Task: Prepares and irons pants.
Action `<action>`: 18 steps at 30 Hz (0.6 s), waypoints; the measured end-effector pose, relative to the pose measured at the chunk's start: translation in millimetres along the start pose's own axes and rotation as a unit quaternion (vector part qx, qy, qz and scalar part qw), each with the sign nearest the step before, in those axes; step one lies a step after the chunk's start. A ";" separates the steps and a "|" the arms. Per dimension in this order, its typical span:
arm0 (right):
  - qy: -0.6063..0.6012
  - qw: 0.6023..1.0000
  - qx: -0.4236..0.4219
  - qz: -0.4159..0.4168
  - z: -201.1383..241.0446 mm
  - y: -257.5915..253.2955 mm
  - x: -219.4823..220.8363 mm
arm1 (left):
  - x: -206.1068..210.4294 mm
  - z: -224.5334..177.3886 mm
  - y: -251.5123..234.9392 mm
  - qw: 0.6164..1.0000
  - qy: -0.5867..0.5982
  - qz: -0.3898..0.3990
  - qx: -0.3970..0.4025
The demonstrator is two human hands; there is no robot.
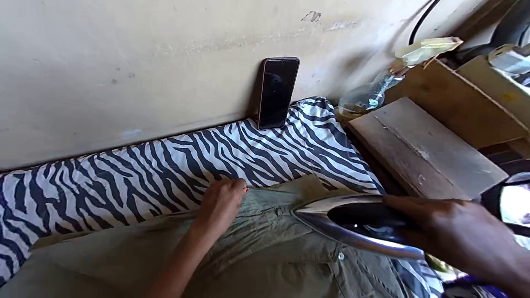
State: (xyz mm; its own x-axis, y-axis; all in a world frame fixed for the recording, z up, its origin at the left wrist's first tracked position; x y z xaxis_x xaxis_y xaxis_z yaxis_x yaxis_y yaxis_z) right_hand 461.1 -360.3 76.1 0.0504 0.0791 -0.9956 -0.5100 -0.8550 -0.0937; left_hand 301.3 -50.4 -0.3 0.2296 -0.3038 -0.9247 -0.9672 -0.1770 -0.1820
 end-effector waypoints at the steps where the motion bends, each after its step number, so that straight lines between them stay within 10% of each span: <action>1: -0.008 1.000 0.001 -0.003 1.8 -3.4 -7.0 | 1.6 0.4 1.1 1.000 -0.001 0.005 -0.001; 9: -0.039 0.997 -0.058 0.039 45.8 -88.6 25.4 | 9.7 2.5 31.2 0.987 -0.061 -0.142 0.042; 13: -0.044 0.974 -0.223 -0.014 48.4 -103.6 37.6 | -4.7 5.3 110.1 0.977 -0.090 -0.184 0.058; 18: -0.015 0.993 0.020 0.114 56.0 -121.2 21.6 | -3.5 65.5 181.2 0.987 -0.119 -0.055 -0.092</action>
State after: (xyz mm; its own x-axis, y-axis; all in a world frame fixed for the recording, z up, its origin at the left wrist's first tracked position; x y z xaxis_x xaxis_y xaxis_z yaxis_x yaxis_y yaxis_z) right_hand 475.9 -226.2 65.9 -0.0954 -0.0979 -0.9906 -0.5397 -0.8311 0.1341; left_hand 118.1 -20.1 -52.0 0.2793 -0.0487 -0.9590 -0.8970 -0.3696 -0.2425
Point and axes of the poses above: each hand's wrist, its own y-axis away from the middle knuckle, its own x-axis out of the palm, z = x × y, the point moved 3 cm from there along -y, towards the middle knuckle, and after that the axes turned 1 degree about x, right-handed, at the moved point
